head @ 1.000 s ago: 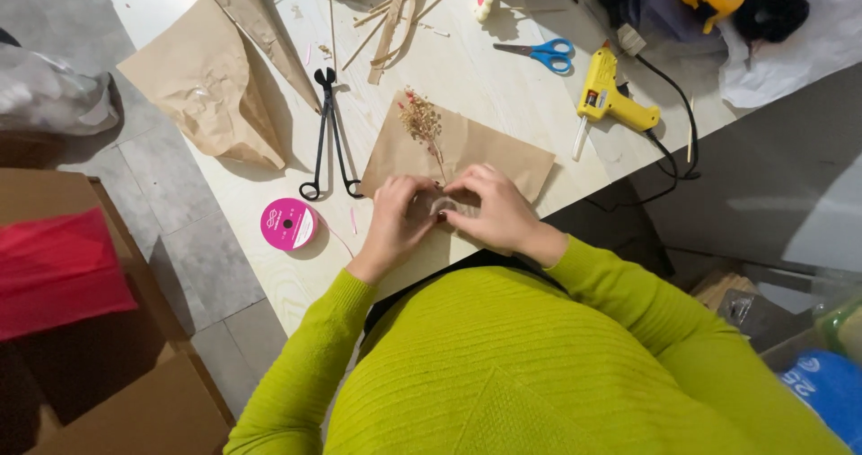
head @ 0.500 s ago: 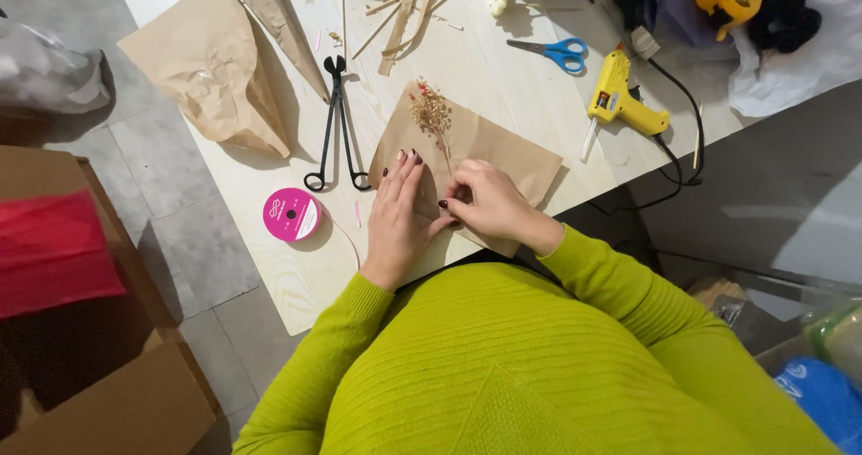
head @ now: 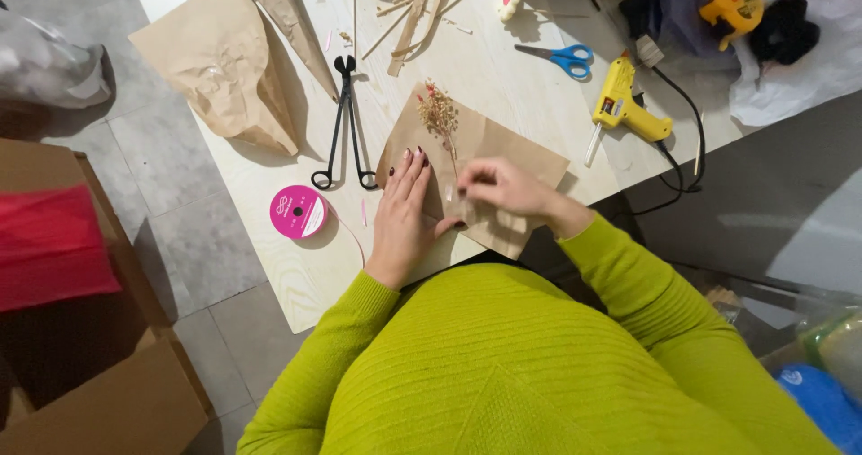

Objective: Assembling decorative floral bouquets in paper cones using dried flowers and a hot glue gun.

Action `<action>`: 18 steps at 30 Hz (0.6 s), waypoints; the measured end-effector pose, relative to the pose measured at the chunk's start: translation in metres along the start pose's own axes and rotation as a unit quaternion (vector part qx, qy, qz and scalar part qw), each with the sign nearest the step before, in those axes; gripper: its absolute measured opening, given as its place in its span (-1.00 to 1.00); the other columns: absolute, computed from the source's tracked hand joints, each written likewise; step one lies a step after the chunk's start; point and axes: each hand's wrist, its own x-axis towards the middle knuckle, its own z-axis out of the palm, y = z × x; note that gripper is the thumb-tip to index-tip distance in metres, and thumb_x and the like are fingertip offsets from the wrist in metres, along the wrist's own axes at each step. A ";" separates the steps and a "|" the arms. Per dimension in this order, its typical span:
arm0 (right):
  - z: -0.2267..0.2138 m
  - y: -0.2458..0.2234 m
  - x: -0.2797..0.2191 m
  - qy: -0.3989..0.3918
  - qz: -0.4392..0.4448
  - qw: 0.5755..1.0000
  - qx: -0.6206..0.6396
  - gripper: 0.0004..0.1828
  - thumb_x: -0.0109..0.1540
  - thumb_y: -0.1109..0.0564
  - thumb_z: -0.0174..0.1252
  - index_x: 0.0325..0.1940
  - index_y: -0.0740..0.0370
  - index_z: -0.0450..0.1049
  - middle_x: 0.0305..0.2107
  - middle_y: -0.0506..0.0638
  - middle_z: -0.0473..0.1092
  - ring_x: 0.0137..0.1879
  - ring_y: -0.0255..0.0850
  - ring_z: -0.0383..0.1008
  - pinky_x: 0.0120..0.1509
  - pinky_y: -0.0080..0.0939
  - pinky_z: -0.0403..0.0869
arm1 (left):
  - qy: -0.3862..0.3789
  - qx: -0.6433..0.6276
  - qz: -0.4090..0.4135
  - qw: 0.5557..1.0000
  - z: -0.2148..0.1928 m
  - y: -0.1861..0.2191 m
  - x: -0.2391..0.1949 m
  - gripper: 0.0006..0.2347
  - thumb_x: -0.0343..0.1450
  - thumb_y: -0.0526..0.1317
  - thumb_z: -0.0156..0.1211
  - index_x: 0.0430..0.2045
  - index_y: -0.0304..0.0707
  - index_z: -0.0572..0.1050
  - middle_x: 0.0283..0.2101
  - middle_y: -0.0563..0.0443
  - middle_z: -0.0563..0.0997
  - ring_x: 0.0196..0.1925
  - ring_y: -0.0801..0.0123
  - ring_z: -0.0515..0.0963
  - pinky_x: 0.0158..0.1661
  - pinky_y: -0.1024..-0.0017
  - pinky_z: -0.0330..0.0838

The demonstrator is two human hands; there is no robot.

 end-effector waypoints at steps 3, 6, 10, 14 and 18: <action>-0.037 -0.032 0.014 0.132 0.025 0.989 -0.058 -0.97 0.32 0.22 0.11 -0.23 0.19 0.43 -0.37 -0.09 0.48 -0.27 -0.36 0.50 -0.14 -0.34 0.54 | -0.009 -0.001 -0.013 1.000 0.001 0.001 0.000 -0.21 0.09 -0.06 0.60 0.15 -0.56 0.39 0.38 -0.30 0.32 0.48 -0.05 0.23 0.40 0.11 0.12; -0.097 -0.031 0.058 0.175 -0.033 0.983 -0.052 -0.86 0.41 0.14 0.18 -0.20 0.21 0.41 -0.40 -0.10 0.44 -0.27 -0.37 0.43 -0.20 -0.33 0.44 | -0.008 0.003 -0.013 1.000 -0.002 0.005 0.001 -0.22 0.09 -0.07 0.60 0.16 -0.55 0.39 0.38 -0.29 0.33 0.48 -0.05 0.23 0.39 0.12 0.13; -0.125 -0.035 0.096 0.168 0.019 0.937 -0.305 -0.68 0.32 -0.06 0.26 -0.26 0.26 0.49 -0.46 0.01 0.49 -0.31 -0.21 0.48 -0.21 -0.14 0.45 | 0.005 -0.001 -0.003 1.000 0.000 0.003 0.001 -0.25 0.13 -0.07 0.60 0.16 -0.55 0.39 0.38 -0.28 0.33 0.49 -0.04 0.23 0.40 0.13 0.14; -0.115 -0.066 0.092 0.230 0.178 0.805 -0.518 -0.39 0.10 -0.44 0.37 -0.36 0.18 0.63 -0.43 0.09 0.53 -0.23 0.03 0.55 -0.07 0.03 0.48 | 0.005 -0.003 -0.006 1.000 -0.002 0.005 0.002 -0.23 0.11 -0.08 0.59 0.16 -0.56 0.38 0.37 -0.30 0.34 0.47 -0.06 0.23 0.38 0.11 0.15; -0.136 -0.067 0.082 0.220 0.261 0.744 -0.575 -0.22 0.04 -0.57 0.41 -0.41 0.27 0.66 -0.40 0.14 0.50 -0.17 0.11 0.55 -0.06 0.13 0.43 | 0.012 -0.003 -0.002 1.000 -0.002 0.005 0.002 -0.23 0.13 -0.08 0.59 0.17 -0.56 0.37 0.37 -0.30 0.34 0.47 -0.07 0.25 0.38 0.11 0.17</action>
